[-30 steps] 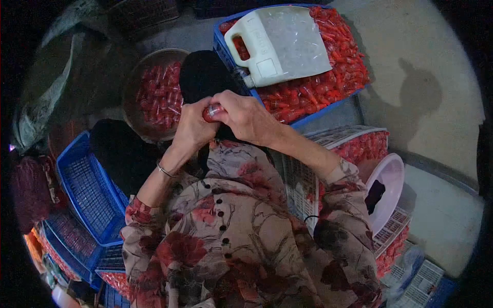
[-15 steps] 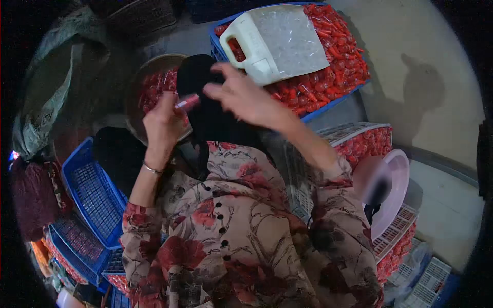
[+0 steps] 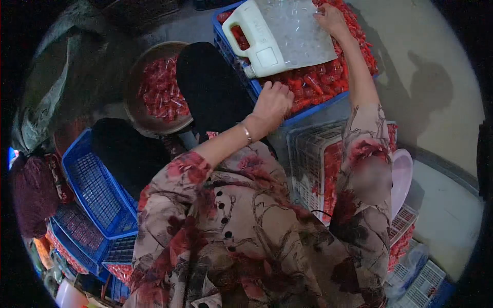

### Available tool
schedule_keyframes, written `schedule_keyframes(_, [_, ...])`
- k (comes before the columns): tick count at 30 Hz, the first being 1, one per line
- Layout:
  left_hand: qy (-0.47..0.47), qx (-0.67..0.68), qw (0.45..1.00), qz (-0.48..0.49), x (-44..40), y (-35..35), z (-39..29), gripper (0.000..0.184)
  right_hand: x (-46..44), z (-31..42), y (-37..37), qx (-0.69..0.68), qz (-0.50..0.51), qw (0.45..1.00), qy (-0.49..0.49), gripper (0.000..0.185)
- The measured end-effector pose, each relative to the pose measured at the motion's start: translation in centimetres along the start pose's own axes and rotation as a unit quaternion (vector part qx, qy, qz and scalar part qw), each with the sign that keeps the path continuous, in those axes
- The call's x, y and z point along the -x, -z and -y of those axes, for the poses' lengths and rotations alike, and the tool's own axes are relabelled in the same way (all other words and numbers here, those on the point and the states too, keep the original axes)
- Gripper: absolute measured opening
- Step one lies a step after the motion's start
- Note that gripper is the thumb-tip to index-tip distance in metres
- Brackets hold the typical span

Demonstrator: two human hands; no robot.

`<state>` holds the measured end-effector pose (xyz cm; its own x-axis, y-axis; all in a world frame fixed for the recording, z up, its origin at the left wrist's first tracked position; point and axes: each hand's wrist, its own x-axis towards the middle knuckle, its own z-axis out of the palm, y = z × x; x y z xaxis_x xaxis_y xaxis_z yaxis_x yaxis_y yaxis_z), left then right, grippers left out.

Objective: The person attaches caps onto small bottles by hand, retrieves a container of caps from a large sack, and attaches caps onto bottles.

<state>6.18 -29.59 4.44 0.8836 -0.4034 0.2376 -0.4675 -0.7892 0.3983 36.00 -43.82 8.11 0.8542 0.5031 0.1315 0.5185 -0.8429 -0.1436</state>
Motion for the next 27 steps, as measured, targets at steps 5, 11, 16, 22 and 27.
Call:
schedule_keyframes(5, [0.089, -0.08, 0.986, 0.114, -0.9, -3.5, -0.4, 0.037, 0.6, 0.5, 1.0, -0.01, -0.021, 1.0, -0.01, 0.035])
schedule_keyframes(11, [0.2, 0.43, 0.88, -0.006, 2.4, 1.9, 2.2, 0.04, 7.7, 8.0, 8.5, -0.376, -0.099, 0.914, -0.119, 0.034])
schedule_keyframes(16, [0.348, 0.72, 0.599, 0.041, 4.1, 6.9, 3.7, 0.032, 14.1, 12.3, 5.9, -0.641, -0.012, 0.767, -0.032, 0.041])
schedule_keyframes(22, [0.286, 0.566, 0.773, -0.028, 5.4, 8.3, 4.7, 0.031, 15.7, 20.0, 6.1, -0.496, 0.152, 0.85, 0.096, 0.028])
schedule_keyframes(27, [0.293, 0.696, 0.643, 0.126, 8.3, 12.1, 5.9, 0.034, 15.1, 22.0, 7.8, -0.257, 0.16, 0.898, 0.32, 0.037])
